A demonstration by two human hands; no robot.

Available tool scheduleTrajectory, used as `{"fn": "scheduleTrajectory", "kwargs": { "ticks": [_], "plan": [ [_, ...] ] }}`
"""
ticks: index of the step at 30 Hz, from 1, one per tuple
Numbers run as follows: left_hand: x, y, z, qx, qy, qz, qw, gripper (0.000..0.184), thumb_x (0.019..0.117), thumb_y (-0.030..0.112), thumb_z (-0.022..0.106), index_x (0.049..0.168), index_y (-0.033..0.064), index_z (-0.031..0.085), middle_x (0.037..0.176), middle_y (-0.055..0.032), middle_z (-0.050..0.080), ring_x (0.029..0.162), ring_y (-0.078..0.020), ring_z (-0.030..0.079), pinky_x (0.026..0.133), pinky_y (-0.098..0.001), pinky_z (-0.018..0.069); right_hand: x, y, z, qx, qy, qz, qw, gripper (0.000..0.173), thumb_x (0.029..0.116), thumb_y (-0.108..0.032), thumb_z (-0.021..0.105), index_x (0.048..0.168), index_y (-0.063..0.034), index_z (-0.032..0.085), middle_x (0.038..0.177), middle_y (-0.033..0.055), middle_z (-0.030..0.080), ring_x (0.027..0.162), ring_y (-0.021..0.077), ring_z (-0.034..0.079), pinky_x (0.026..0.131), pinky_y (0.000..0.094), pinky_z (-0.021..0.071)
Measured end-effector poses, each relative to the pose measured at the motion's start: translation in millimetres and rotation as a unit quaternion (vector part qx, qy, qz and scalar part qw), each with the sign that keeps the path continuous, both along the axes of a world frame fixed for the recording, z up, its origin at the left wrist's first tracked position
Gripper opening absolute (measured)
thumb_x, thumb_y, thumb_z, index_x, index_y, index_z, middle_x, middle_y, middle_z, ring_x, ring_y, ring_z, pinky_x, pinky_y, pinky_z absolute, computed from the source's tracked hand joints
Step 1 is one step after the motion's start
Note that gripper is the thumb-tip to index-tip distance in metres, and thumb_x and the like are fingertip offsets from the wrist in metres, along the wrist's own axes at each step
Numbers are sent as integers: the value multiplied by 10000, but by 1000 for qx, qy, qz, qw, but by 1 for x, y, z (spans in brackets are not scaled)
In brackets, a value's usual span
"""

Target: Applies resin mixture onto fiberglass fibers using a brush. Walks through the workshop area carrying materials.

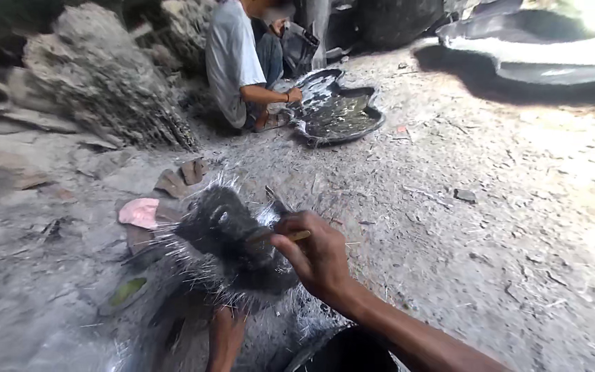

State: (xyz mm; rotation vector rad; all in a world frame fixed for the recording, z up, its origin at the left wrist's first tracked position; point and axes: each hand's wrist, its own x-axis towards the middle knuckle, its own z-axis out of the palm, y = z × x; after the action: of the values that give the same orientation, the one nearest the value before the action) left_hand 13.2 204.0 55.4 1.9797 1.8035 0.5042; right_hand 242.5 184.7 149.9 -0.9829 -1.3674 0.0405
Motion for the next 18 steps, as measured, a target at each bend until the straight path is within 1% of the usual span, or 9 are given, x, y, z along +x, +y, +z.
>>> {"fn": "scheduleTrajectory", "kwargs": {
  "ticks": [3,5,7,9,11,13,15,17,18],
  "plan": [
    [-1,1,2,-6,-10,-2,1000,449,984,151,628,1303,-158,562,1301,-342,600,1292,-415,560,1135,-497,398,-9,6,1,25,30,8,999,221,1004,-223,667,999,-2,672,984,82,689,817,97,691,695,249,622],
    [-1,2,3,-13,-18,1,1000,454,986,169,629,1301,-152,569,1304,-332,604,1295,-403,561,1136,-489,398,-9,2,2,37,12,14,999,217,1001,-227,673,985,-11,687,1005,80,692,888,106,699,750,257,628],
    [-2,5,1,-28,-25,1,999,456,990,180,621,1303,-148,570,1312,-325,602,1299,-401,557,1141,-494,395,-7,-9,6,66,-56,10,996,232,997,-265,676,963,-37,693,1000,75,704,941,123,703,784,268,618],
    [-6,5,-3,-28,-34,-1,999,436,980,166,618,1288,-140,583,1288,-313,619,1277,-391,574,1128,-497,409,-10,-27,6,93,-141,48,985,218,997,-290,685,955,-76,679,983,74,697,919,130,701,752,252,608],
    [-7,3,-5,6,-59,-6,998,410,947,127,618,1243,-157,604,1224,-323,644,1216,-401,610,1091,-517,441,-21,-43,1,104,-211,118,965,161,1009,-251,674,1046,-94,662,995,113,699,903,191,708,743,291,601],
    [-3,0,1,28,-76,-4,997,390,945,108,616,1227,-160,608,1190,-310,659,1170,-380,633,1064,-502,461,-32,-47,-1,97,-267,152,947,131,1008,-200,668,1089,-97,657,1022,150,695,889,250,709,712,335,601],
    [0,-4,9,32,-79,-6,996,406,949,98,632,1246,-175,588,1198,-326,647,1164,-393,628,1060,-508,456,-37,-37,0,83,-294,139,942,114,1023,-149,623,1117,-96,662,1066,170,699,891,277,708,699,355,601],
    [-2,-3,7,30,-70,-10,997,449,970,156,631,1292,-151,571,1253,-310,634,1230,-388,600,1099,-506,431,-39,-28,3,72,-310,113,941,146,1038,-112,575,1154,-108,664,1115,163,692,942,278,697,746,358,603],
    [-1,-5,9,47,-77,-9,996,451,963,159,634,1279,-158,576,1237,-310,642,1216,-381,610,1089,-495,442,-41,-28,4,66,-318,107,940,174,1042,-102,557,1179,-118,662,1134,160,692,973,286,695,772,372,604]
  ]
}}
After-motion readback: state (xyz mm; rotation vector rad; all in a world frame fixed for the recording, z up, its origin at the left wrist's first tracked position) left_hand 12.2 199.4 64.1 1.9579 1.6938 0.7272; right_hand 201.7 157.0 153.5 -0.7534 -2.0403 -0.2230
